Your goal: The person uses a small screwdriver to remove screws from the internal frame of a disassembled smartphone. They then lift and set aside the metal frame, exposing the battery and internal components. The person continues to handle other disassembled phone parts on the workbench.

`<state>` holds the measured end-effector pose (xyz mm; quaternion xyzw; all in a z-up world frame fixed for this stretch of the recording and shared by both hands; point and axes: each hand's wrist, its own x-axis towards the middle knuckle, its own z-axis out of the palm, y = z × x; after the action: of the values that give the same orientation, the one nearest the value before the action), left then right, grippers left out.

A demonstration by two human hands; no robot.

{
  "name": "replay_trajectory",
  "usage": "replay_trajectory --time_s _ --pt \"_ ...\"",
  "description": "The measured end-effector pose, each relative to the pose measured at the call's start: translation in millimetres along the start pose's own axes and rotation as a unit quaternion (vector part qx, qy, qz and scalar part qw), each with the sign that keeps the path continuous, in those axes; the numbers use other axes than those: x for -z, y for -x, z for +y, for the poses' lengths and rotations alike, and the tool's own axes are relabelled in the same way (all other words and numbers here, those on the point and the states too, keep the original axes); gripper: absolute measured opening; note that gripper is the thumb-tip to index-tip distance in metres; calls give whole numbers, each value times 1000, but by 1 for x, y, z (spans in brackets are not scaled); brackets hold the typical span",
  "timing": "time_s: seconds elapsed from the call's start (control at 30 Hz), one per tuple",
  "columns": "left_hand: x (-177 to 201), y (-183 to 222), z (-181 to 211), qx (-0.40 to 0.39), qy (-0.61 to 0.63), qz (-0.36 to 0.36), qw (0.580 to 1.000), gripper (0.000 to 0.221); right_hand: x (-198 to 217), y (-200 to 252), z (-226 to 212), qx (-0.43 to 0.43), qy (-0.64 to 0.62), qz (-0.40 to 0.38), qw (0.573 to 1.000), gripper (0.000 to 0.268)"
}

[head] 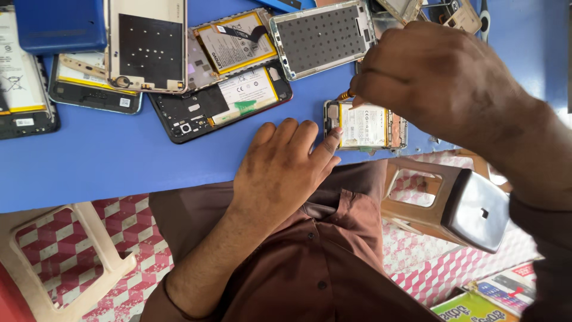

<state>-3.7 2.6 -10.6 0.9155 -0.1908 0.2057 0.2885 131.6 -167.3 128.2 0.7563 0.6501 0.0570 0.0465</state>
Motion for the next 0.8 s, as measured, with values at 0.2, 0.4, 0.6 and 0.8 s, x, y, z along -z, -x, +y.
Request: replay_trajectory --time_s 0.2,0.4,0.6,0.8 --pt "-1 3 -1 -5 0 18 1000 40 17 -22 -4 115 199 -168 959 22" --pt "-4 4 -3 -5 16 6 1000 42 11 -34 -8 165 254 -333 893 16" --pt "-2 3 -4 -5 15 20 1000 48 4 -44 -5 211 247 -378 867 14" --pt "0 3 -6 -7 14 -2 1000 49 3 -42 2 208 216 -338 892 15"
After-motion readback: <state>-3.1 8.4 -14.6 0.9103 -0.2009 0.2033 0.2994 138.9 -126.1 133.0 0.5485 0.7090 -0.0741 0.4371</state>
